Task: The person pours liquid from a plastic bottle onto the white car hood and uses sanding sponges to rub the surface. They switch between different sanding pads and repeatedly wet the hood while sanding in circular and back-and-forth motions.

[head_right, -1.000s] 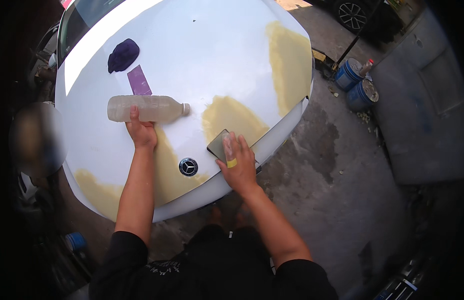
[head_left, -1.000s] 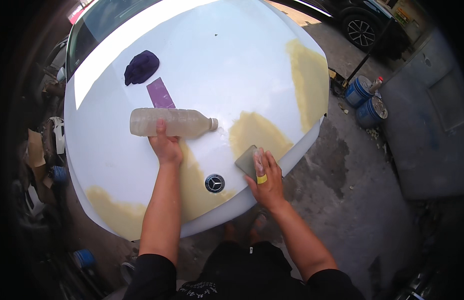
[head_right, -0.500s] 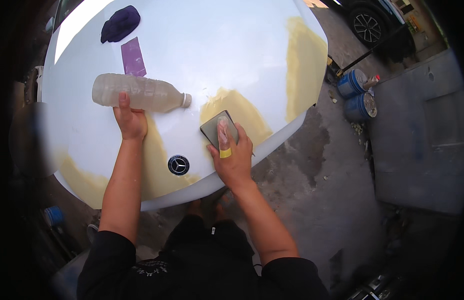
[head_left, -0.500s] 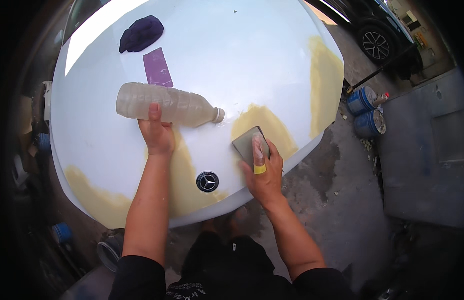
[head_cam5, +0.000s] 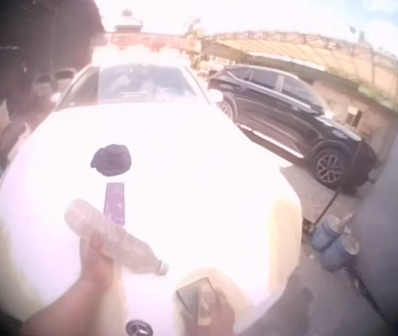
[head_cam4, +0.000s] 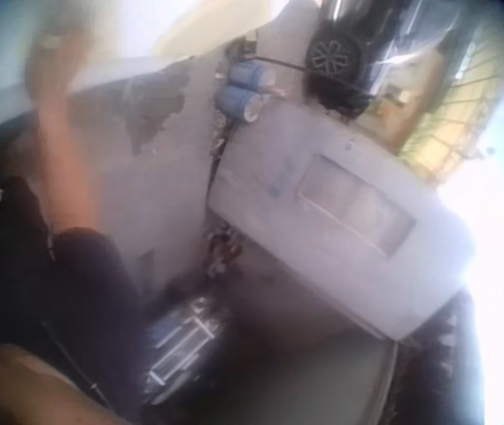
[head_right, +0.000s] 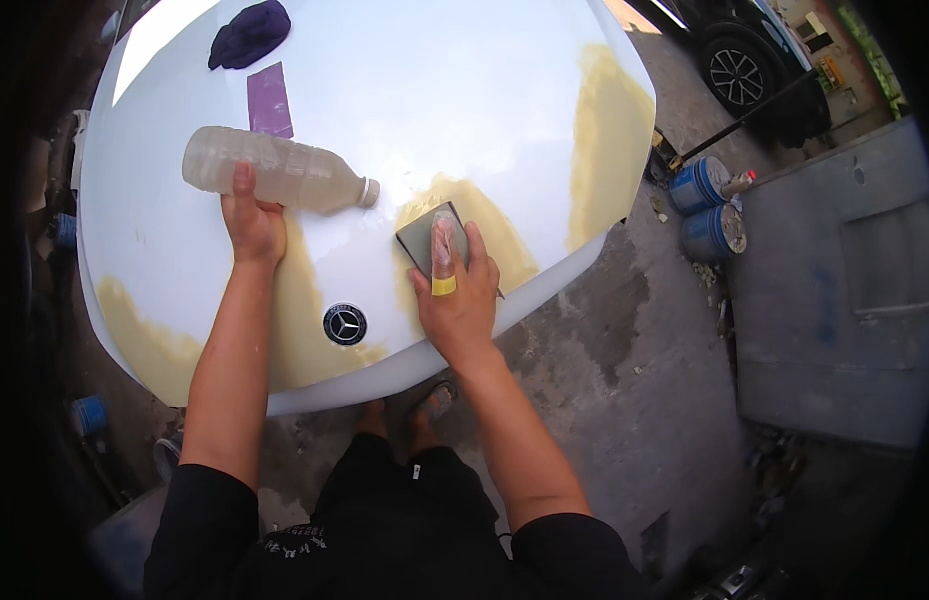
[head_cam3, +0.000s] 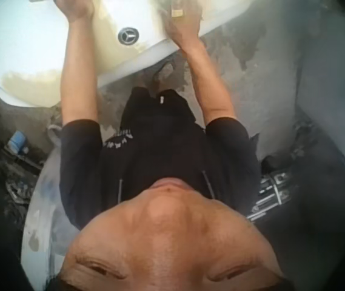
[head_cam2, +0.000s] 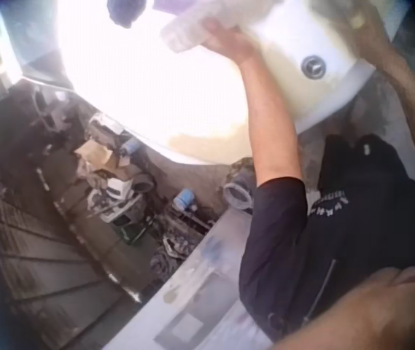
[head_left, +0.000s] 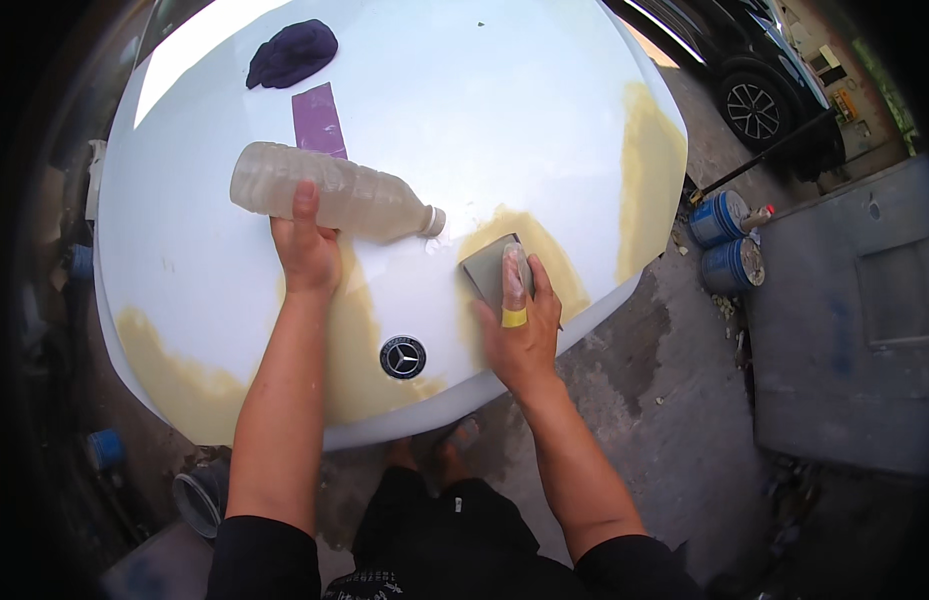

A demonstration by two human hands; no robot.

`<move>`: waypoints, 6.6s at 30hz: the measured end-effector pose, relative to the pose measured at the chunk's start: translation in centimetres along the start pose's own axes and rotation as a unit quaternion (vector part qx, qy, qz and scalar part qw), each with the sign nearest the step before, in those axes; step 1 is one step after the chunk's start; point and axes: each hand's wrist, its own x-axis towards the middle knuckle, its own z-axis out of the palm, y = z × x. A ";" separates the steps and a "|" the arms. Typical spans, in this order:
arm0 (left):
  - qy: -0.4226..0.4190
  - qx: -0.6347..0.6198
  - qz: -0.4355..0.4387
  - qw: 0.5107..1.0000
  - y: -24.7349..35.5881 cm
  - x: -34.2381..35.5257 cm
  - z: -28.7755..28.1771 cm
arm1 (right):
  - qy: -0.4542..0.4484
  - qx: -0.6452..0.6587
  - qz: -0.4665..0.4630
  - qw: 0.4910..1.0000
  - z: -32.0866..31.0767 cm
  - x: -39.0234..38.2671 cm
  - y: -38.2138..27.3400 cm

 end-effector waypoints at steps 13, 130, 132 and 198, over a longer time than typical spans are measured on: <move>0.002 0.012 0.017 1.000 -0.1 -0.1 0.3 | -0.010 -0.002 -0.063 0.998 0.4 3.0 1.3; -0.008 -0.016 0.102 0.995 -1.4 2.2 -0.1 | 0.024 -0.042 -0.048 0.998 2.3 3.9 -0.2; -0.013 -0.013 0.098 0.995 -1.0 1.9 -0.4 | 0.016 -0.034 -0.020 0.999 2.6 4.1 -0.6; -0.028 0.021 0.089 0.995 -1.0 1.8 0.6 | 0.101 -0.088 0.124 0.983 0.5 -2.4 2.3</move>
